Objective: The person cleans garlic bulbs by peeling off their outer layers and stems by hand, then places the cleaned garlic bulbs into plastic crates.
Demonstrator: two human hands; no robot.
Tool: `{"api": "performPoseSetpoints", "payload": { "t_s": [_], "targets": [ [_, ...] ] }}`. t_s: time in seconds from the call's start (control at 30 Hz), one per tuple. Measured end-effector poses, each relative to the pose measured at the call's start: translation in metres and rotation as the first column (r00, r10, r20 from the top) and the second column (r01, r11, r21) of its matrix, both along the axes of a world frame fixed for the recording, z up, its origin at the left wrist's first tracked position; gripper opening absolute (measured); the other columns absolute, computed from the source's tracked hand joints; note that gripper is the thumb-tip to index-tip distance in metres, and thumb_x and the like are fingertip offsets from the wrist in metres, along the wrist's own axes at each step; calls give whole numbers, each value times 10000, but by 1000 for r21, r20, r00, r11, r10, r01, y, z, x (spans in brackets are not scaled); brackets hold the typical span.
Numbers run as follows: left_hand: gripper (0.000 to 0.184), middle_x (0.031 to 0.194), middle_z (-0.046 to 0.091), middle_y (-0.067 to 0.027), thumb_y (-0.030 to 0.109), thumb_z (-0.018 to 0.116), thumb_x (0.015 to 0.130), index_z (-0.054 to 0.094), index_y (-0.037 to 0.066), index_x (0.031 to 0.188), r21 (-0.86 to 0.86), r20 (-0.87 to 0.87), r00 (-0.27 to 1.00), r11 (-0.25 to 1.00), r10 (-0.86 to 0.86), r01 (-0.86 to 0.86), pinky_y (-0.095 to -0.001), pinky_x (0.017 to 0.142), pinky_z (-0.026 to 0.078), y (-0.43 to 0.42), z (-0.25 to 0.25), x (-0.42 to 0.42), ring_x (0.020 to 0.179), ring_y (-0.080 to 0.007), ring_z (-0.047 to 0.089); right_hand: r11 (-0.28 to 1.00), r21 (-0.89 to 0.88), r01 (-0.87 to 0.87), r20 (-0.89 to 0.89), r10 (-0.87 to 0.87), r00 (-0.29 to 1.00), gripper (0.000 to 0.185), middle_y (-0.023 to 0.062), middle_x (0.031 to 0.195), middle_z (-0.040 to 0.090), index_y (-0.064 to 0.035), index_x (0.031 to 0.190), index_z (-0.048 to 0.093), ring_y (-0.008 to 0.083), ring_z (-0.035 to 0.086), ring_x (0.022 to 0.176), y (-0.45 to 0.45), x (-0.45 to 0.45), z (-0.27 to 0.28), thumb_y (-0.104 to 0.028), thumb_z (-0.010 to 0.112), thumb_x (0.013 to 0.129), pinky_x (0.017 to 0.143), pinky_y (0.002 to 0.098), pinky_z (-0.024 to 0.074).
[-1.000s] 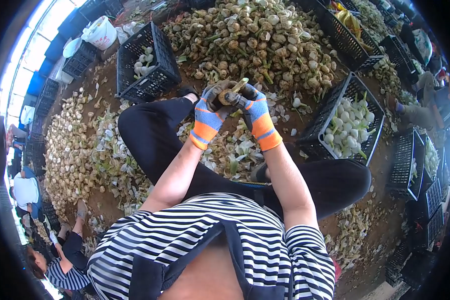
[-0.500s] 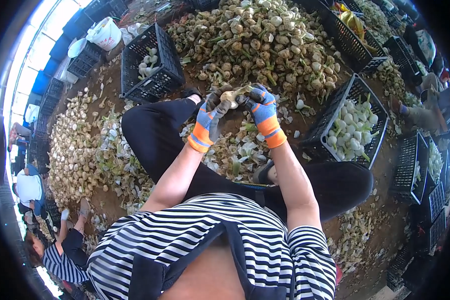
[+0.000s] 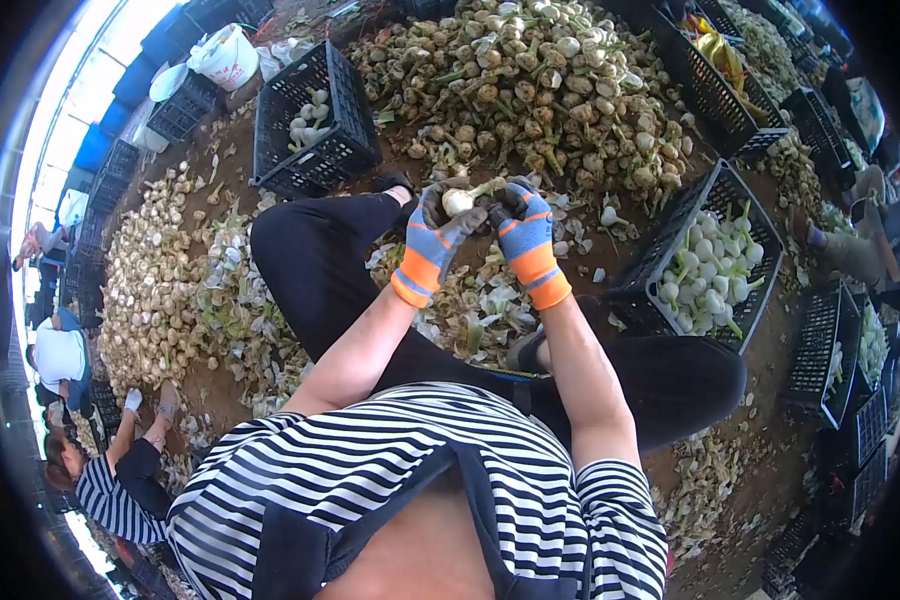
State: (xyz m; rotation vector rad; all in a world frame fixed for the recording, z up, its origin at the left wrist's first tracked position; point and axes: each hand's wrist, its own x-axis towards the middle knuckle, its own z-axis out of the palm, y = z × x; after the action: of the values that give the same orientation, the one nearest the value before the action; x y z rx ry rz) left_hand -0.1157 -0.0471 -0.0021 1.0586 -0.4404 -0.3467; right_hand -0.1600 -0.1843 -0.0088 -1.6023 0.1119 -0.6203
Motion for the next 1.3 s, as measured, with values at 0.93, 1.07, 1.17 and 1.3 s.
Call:
{"api": "performPoseSetpoints", "payload": {
  "t_s": [0.93,1.07,1.17,1.3],
  "targets": [
    [627,1112,530,-42,25,684,687,411,43,1251,171,220,959,975,-179,142,-279,816,453,46,22,1,953,-105,505,601,-703,-380,-312,218,925,248,167,929,623,-26,928,638,308,595,862,21,2,91,-31,618,680,769,344,466],
    [735,1223,421,-192,170,703,672,344,46,1301,415,450,891,898,-62,-147,-388,984,305,54,11,-4,1145,-313,401,549,-694,-466,-337,325,884,285,171,847,617,-44,879,638,356,578,810,20,22,67,5,539,617,737,391,466],
    [809,1247,383,-182,109,689,661,276,100,1357,509,341,937,853,-72,-119,-394,985,306,64,21,-3,1162,-341,388,682,-374,-629,-449,461,766,342,145,858,639,44,898,619,237,619,816,28,30,72,100,440,612,766,297,466],
    [815,1247,401,-138,26,625,689,207,96,1386,342,497,865,900,73,-272,-344,965,320,71,-3,6,1133,-232,424,636,-431,-640,-458,456,763,333,128,828,644,58,895,604,196,615,784,41,46,71,124,433,617,748,285,469]
  ]
}}
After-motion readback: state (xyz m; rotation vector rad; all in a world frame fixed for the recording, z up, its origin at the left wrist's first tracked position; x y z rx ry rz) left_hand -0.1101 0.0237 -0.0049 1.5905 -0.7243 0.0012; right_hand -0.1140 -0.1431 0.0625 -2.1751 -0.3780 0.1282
